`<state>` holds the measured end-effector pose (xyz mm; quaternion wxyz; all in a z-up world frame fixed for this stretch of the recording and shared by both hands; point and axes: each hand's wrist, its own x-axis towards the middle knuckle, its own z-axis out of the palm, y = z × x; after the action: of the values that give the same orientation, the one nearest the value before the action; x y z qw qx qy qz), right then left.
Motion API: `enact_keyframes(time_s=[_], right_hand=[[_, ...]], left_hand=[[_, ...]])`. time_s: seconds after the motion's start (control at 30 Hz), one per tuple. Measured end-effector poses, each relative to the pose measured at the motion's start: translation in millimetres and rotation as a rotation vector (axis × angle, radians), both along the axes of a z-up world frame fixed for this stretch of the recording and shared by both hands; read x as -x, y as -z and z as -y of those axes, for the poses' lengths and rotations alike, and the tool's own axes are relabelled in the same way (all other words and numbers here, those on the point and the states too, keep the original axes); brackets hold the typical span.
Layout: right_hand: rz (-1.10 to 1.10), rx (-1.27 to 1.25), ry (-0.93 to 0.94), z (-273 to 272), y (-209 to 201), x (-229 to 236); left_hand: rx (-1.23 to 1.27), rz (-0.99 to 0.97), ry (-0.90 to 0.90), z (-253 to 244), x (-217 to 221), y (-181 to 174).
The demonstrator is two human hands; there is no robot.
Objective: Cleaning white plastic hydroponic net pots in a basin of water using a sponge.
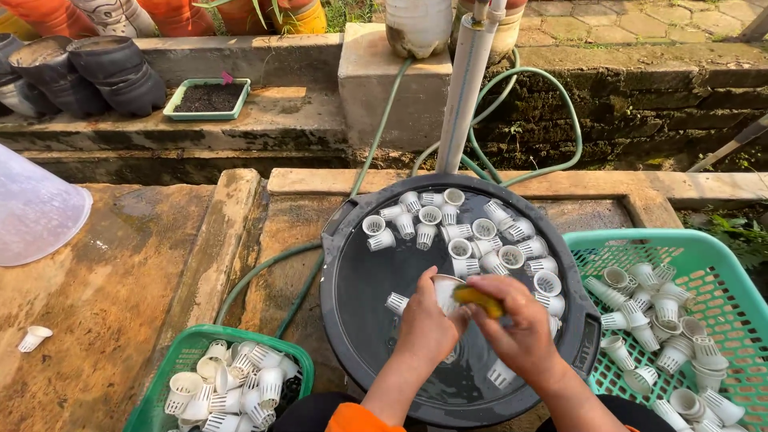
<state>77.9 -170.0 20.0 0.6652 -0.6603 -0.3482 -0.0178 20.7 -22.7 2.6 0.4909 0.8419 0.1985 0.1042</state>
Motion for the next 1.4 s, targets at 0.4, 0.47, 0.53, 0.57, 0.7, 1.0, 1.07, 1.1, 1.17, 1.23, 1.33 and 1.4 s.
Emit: enact_keyframes(time_s=[0.4,0.47,0.53,0.57,0.7,1.0,1.07,1.1,1.17,1.23,1.33,1.4], right_hand=[[0.012,0.015,0.183,22.8,16.7,-16.8],[0.010,0.073,0.139,24.4,16.9,-27.0],[0.006,0.136,0.097,30.4,27.2,-35.6],[-0.080,0.132,0.084,33.6,36.3,-41.6],[-0.696,-0.217,-0.084,19.8,20.4,-41.3],[-1.057,-0.104,-0.073,9.0,9.6,-42.1],[-0.959,-0.002,-0.087,17.6,41.8,-52.1],[-0.856,0.096,-0.102,21.0,57.6,-57.5],[-0.844,0.167,-0.067,20.5,70.4,-60.6],[-0.831,0.237,-0.031,17.8,74.0,-60.3],[-0.703,0.293,0.055,9.6,53.3,-50.6],[-0.627,0.250,0.005,5.6,23.7,-37.0]], left_hand=[[0.144,-0.004,-0.034,-4.2,10.7,-17.2],[0.271,0.028,-0.014,-2.7,7.0,-9.4],[0.401,0.057,0.010,-0.3,5.7,-6.1],[0.530,0.083,0.025,0.2,4.9,-7.5],[0.818,0.109,0.056,-3.3,1.4,-1.0],[0.565,-0.020,0.049,-6.8,10.1,-34.2],[0.502,-0.028,0.042,-6.3,8.5,-22.1],[0.436,-0.033,0.035,-6.8,7.4,-16.4],[0.374,-0.032,0.028,-7.5,8.4,-21.9],[0.313,-0.031,0.022,-8.3,9.3,-25.2],[0.237,-0.035,-0.019,-11.5,9.2,-18.2],[0.084,0.058,-0.056,-14.4,7.1,-1.2]])
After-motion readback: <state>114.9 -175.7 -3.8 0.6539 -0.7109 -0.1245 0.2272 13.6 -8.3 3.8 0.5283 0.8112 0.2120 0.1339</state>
